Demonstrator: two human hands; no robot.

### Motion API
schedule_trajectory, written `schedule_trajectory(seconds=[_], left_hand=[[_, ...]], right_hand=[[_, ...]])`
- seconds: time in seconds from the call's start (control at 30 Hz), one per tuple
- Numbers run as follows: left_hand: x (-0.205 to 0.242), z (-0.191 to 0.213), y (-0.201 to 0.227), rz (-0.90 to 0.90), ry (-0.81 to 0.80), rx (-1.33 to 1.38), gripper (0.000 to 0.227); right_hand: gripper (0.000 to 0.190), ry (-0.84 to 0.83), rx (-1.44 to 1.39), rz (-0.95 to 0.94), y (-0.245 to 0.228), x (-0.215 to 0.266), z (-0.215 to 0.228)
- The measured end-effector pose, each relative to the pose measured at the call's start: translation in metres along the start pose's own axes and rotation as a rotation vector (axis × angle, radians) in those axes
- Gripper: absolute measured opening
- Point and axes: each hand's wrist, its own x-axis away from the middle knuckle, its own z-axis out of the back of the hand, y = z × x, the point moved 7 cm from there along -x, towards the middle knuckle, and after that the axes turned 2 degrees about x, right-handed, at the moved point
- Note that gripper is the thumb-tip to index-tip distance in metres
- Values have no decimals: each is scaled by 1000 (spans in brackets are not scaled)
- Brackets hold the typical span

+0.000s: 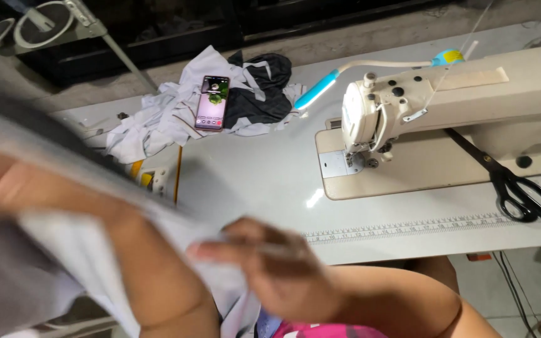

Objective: The person uses shears to cut a large piece of light-colored fabric on a worktable. After cutting, the person folds the fabric and positions it under the sewing machine needle.

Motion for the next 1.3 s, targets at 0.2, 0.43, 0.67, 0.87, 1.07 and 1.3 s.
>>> schedule_trajectory(seconds=[0.2, 0.43, 0.67, 0.87, 1.07, 1.3], left_hand=[[205, -58, -104, 236, -406, -201, 12], [374, -81, -128, 631, -777, -132, 6], [404, -82, -117, 741, -1090, -183, 4], [403, -82, -115, 593, -1080, -200, 23], [436, -77, -115, 450, -1313, -262, 8], [410, -61, -84, 517, -1481, -330, 35]], right_hand=[[33, 304, 31, -459, 149, 76, 39], [38, 300, 252, -827, 229, 180, 63], [41, 197, 257, -971, 219, 196, 60], [40, 236, 299, -885, 221, 190, 59], [38, 352, 446, -670, 206, 192, 59], [41, 368, 448, -585, 204, 196, 54]])
